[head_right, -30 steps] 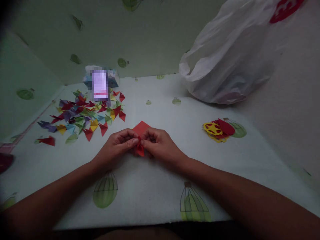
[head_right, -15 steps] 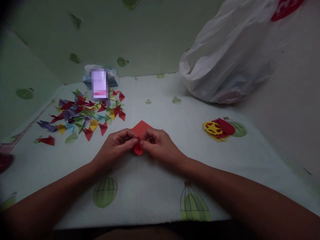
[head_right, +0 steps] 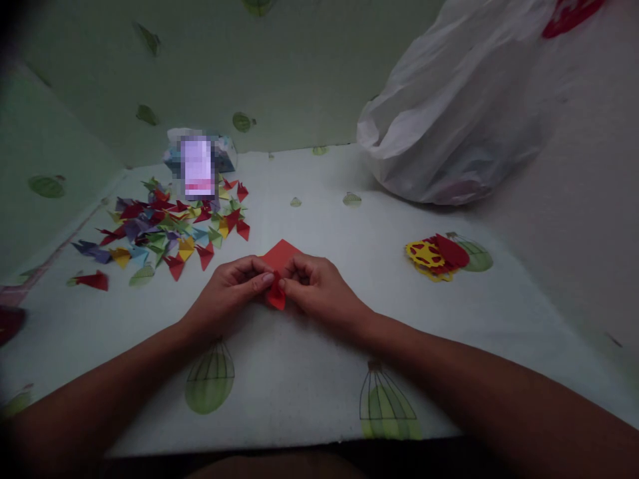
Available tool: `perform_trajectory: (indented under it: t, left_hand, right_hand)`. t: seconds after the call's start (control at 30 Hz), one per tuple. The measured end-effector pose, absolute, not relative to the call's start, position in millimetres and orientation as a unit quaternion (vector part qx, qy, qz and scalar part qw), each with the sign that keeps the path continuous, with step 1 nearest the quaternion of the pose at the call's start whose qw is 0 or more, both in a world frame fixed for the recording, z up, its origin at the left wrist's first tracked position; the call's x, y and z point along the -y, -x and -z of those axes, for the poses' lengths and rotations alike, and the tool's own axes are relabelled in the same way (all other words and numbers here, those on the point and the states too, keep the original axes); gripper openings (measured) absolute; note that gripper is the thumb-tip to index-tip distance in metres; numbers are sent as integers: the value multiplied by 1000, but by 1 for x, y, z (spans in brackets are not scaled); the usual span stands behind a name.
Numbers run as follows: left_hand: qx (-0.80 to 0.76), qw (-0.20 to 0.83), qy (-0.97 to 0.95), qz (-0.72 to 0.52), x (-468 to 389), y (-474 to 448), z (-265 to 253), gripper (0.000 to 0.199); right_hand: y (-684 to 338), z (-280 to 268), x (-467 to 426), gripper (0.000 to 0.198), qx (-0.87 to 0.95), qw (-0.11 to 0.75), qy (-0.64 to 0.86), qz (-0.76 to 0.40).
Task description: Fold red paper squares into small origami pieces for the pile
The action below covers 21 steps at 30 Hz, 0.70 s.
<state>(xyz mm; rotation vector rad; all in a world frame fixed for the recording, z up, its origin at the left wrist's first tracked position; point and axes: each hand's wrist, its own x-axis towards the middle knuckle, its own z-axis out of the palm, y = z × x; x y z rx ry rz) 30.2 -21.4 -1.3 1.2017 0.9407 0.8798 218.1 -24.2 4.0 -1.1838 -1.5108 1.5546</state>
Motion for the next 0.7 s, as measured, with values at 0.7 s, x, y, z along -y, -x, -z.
perform_trajectory:
  t: [0.7]
  left_hand:
    - [-452, 485, -645, -379, 24, -32, -5, 10]
  right_hand:
    - [-218, -3, 23, 19, 617, 318, 444, -566]
